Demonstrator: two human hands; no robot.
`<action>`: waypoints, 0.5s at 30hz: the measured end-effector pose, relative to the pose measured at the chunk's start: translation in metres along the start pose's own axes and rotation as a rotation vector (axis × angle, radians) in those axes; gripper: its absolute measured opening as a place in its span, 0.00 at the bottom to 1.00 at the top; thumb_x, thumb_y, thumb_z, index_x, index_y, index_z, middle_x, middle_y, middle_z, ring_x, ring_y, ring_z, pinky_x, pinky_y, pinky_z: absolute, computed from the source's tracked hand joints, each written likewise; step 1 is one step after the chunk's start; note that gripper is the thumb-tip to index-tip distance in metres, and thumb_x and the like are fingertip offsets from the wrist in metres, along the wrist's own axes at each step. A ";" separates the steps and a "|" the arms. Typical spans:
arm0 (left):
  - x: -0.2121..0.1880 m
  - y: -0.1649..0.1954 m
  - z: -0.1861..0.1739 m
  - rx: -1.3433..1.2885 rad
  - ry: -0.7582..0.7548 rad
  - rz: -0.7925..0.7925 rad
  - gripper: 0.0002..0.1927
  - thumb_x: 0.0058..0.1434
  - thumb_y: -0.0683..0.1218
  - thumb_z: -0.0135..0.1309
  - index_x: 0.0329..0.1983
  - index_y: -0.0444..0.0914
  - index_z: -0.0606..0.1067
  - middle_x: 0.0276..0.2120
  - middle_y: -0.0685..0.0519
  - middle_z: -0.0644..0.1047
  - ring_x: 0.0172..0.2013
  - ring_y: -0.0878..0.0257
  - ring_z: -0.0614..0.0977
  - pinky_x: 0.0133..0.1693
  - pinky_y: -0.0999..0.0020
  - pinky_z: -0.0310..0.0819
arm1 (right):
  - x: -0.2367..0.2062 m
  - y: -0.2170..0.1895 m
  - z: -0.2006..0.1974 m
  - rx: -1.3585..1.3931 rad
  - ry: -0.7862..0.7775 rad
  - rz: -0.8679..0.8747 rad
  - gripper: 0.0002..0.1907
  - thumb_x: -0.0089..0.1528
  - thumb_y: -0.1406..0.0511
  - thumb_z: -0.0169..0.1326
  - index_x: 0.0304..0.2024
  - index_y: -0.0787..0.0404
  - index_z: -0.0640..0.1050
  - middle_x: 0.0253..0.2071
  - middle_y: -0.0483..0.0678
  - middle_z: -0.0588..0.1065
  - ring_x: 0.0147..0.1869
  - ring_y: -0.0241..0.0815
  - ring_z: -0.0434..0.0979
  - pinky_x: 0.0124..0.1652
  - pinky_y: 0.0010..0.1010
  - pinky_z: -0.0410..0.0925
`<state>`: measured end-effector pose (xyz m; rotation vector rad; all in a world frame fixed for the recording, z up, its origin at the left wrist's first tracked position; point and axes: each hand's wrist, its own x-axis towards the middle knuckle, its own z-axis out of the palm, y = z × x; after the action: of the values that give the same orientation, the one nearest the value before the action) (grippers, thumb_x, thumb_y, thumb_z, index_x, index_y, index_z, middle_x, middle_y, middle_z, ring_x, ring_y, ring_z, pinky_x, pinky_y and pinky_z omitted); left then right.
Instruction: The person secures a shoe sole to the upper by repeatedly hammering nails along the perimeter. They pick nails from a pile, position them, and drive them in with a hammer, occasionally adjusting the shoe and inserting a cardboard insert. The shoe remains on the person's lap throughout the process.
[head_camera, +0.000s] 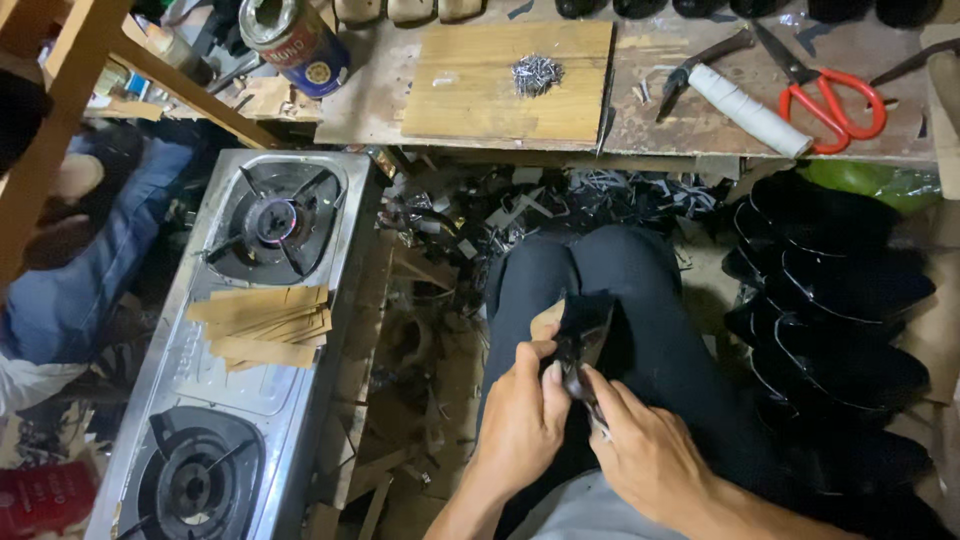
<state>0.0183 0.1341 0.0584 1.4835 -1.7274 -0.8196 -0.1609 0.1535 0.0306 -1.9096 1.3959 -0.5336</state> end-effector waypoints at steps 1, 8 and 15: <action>0.000 0.000 0.000 0.003 -0.007 0.027 0.12 0.70 0.43 0.46 0.53 0.31 0.67 0.43 0.35 0.79 0.36 0.36 0.81 0.37 0.46 0.74 | -0.001 -0.003 -0.007 0.019 -0.074 0.062 0.27 0.58 0.67 0.53 0.61 0.66 0.68 0.42 0.57 0.78 0.35 0.59 0.82 0.35 0.47 0.73; 0.000 0.002 0.005 -0.004 -0.024 0.088 0.13 0.69 0.42 0.46 0.53 0.31 0.66 0.57 0.36 0.78 0.37 0.36 0.82 0.39 0.48 0.77 | 0.003 -0.012 -0.018 -0.149 -0.120 0.071 0.32 0.57 0.67 0.52 0.64 0.68 0.64 0.46 0.60 0.76 0.36 0.61 0.81 0.34 0.48 0.73; -0.004 -0.011 -0.004 -0.027 -0.053 -0.050 0.13 0.70 0.42 0.48 0.55 0.33 0.68 0.46 0.37 0.79 0.42 0.38 0.82 0.42 0.49 0.77 | -0.001 -0.001 0.016 0.017 0.034 0.003 0.31 0.58 0.65 0.53 0.63 0.66 0.68 0.42 0.59 0.79 0.36 0.60 0.82 0.33 0.46 0.74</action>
<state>0.0278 0.1363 0.0508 1.5041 -1.7169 -0.9119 -0.1496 0.1598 0.0212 -1.8931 1.4115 -0.5770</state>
